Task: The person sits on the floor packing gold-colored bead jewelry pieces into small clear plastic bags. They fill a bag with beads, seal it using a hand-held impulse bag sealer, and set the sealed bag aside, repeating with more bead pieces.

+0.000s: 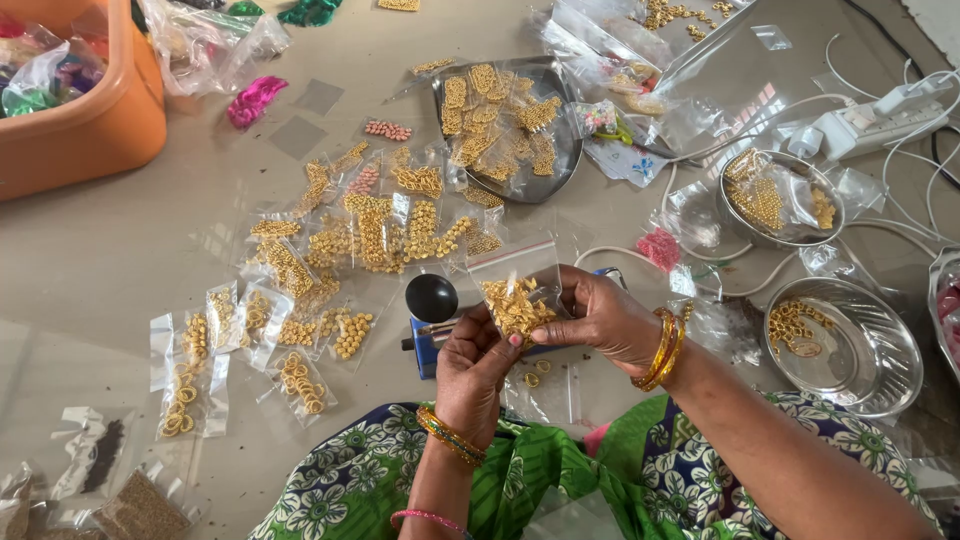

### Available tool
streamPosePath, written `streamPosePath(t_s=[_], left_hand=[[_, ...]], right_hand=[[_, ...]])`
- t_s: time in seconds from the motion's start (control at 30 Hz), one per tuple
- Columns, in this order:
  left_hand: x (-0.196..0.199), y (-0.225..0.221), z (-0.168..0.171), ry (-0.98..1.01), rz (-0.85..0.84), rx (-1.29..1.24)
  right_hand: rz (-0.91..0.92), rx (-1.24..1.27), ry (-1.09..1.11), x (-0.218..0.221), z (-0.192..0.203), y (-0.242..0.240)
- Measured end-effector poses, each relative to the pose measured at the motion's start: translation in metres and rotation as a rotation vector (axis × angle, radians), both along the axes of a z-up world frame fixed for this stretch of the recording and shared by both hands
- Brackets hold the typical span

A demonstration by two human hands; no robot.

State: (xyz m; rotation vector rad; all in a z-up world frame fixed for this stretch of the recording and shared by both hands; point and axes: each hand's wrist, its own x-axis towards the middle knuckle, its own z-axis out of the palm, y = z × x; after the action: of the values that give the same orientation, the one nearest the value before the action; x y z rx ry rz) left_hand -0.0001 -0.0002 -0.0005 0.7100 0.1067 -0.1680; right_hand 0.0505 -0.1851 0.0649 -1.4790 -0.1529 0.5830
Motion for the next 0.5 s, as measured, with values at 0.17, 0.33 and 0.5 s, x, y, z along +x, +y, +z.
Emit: streamPosePath(t_s=[0.17,0.33,0.5], left_hand=[[0.0,-0.001,0.002,-0.035,0.013,0.01],[0.002,-0.002,0.002,-0.051,0.056,0.139],[0.004,-0.003,-0.023,0.044,0.142,0.165]], right_hand=[[0.021,0.002,-0.024,0.001,-0.002,-0.001],[-0.081,0.066,-0.008,0.003,-0.017,-0.003],[-0.214,0.086,0.053,0.008,-0.035,-0.007]])
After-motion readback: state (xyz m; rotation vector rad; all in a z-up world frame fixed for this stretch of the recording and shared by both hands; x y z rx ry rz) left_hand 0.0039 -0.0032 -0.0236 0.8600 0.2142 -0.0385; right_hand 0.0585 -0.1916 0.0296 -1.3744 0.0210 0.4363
